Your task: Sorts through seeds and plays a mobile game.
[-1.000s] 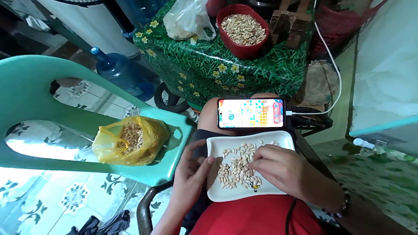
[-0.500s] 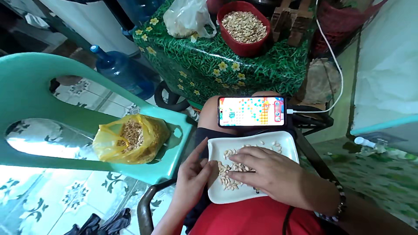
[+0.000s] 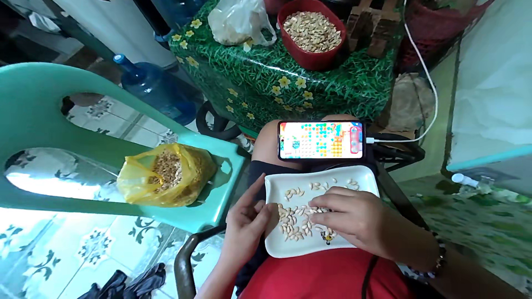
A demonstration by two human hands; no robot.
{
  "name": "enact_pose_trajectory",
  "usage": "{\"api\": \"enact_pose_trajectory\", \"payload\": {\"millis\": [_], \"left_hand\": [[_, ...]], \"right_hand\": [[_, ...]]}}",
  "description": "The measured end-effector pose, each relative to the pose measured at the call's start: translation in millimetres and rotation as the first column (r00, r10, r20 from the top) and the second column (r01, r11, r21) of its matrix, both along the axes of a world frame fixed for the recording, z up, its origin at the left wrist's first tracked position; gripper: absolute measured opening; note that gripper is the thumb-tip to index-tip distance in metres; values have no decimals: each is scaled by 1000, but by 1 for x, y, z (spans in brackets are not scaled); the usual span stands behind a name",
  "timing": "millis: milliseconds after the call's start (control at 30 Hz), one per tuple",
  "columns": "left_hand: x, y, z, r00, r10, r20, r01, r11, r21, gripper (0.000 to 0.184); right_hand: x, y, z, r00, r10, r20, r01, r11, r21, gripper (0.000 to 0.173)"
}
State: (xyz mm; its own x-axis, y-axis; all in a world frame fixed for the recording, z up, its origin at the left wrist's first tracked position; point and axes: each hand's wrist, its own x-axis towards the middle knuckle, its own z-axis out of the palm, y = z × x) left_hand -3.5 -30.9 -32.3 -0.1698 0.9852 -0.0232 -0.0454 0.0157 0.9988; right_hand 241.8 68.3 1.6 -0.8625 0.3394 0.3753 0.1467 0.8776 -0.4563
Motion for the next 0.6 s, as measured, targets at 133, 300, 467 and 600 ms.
{"api": "enact_pose_trajectory", "payload": {"millis": [133, 300, 467, 600], "left_hand": [[0, 1, 0, 1000, -3, 7, 3, 1000, 2, 54], [1, 0, -1, 1000, 3, 14, -3, 1000, 7, 54], [2, 0, 0, 1000, 8, 15, -8, 1000, 5, 54], [1, 1, 0, 1000, 2, -4, -2, 1000, -5, 54]], "right_hand": [[9, 1, 1, 1000, -26, -7, 26, 1000, 6, 23], [18, 5, 5, 998, -68, 14, 68, 998, 12, 24], [22, 7, 7, 996, -86, 18, 86, 996, 4, 23], [23, 7, 10, 995, -95, 29, 95, 995, 16, 24]]}}
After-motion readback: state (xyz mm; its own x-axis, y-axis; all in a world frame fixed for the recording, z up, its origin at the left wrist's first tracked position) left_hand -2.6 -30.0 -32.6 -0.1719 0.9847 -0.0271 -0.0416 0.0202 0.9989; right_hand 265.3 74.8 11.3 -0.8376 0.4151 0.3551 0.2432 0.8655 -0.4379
